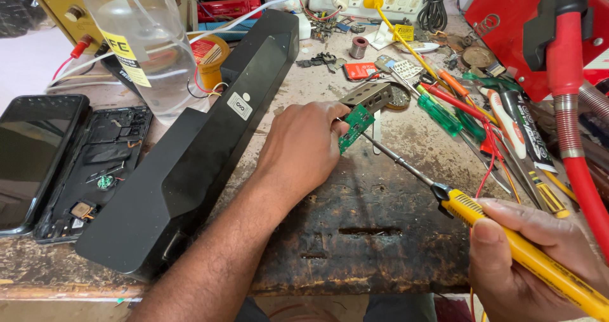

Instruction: The person tests a small green circuit board with multimeter probes, then uses a soldering iron to reflow solder joints on the board. The person handles the board and tools directly on a cluttered workbench.

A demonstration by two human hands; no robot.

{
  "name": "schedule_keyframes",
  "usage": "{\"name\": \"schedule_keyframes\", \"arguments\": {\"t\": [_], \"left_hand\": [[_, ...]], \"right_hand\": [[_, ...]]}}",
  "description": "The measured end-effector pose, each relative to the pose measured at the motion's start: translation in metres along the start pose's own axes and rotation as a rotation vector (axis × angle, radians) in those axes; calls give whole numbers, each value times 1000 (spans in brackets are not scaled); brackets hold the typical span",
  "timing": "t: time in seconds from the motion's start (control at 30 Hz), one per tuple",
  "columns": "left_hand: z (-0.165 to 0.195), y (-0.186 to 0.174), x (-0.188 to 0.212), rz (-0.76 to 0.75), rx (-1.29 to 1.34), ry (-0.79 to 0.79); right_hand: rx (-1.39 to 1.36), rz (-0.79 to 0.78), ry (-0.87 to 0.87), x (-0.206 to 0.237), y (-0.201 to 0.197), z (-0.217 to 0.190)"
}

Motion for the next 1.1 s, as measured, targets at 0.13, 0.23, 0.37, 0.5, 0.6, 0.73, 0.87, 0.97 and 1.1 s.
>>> {"name": "schedule_keyframes", "arguments": {"t": [0.13, 0.23, 0.37, 0.5, 0.6, 0.73, 0.87, 0.97, 1.1], "left_hand": [[-3, 2, -1, -6, 1, -7], [-3, 1, -2, -3, 26, 4], [-4, 1, -1, -13, 11, -17], [-4, 1, -1, -18, 10, -24], [-4, 1, -1, -22, 27, -28], [-2, 1, -1, -17, 5, -21], [-2, 1, -1, -24, 1, -23], [-1, 1, 0, -24, 3, -21], [-2, 1, -1, -23, 24, -26]], "right_hand": [[-22, 2, 10, -5, 1, -3], [6, 1, -21, -8, 2, -8], [8, -19, 25, -10, -1, -5], [33, -28, 13, -8, -1, -7], [59, -50, -5, -9, 0, -8], [25, -35, 40, -7, 0, -6], [-14, -18, 36, -8, 2, -4], [-13, -7, 12, -7, 2, -4], [-20, 9, 27, -2, 0, 2]]}}
Point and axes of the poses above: each hand's wrist, its own x-axis away from the middle knuckle, its own y-axis out of the palm, z = x × y, the point moved 9 cm from there along -x, towards the middle knuckle, and after that the axes turned 8 degrees about -y, right-handed, at the moved point
